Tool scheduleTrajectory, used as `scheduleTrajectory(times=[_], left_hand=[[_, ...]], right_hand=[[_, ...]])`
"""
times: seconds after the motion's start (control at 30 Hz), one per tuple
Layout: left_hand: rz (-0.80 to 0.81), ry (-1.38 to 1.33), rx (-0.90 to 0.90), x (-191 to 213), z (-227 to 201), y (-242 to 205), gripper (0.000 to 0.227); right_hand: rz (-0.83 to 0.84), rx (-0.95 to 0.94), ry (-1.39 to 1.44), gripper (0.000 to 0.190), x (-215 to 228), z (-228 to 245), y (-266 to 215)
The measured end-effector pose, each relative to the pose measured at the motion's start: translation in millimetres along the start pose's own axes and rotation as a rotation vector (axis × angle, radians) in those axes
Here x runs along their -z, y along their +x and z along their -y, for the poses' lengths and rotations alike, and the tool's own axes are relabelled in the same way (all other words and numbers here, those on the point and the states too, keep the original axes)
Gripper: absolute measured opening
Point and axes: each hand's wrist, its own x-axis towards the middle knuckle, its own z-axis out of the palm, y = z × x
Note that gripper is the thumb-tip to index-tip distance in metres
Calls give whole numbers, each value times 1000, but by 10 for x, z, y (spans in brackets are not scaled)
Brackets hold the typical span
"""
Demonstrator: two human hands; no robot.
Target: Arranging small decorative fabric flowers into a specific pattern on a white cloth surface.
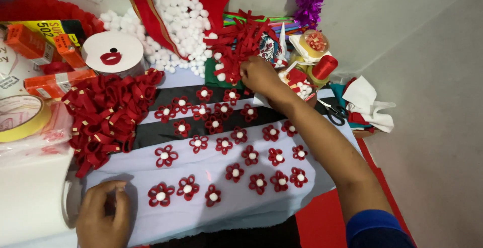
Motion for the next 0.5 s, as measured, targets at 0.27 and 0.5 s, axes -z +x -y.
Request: scheduleTrajectory(times=[0.27, 0.5], left_hand=[[-11, 5, 4, -17, -16, 4, 16], [-10, 33, -4, -15, 4, 3, 15]], right_hand=[[-27, 176, -124, 33, -217, 3, 159], [-45, 175, -55, 8, -135, -30, 140]])
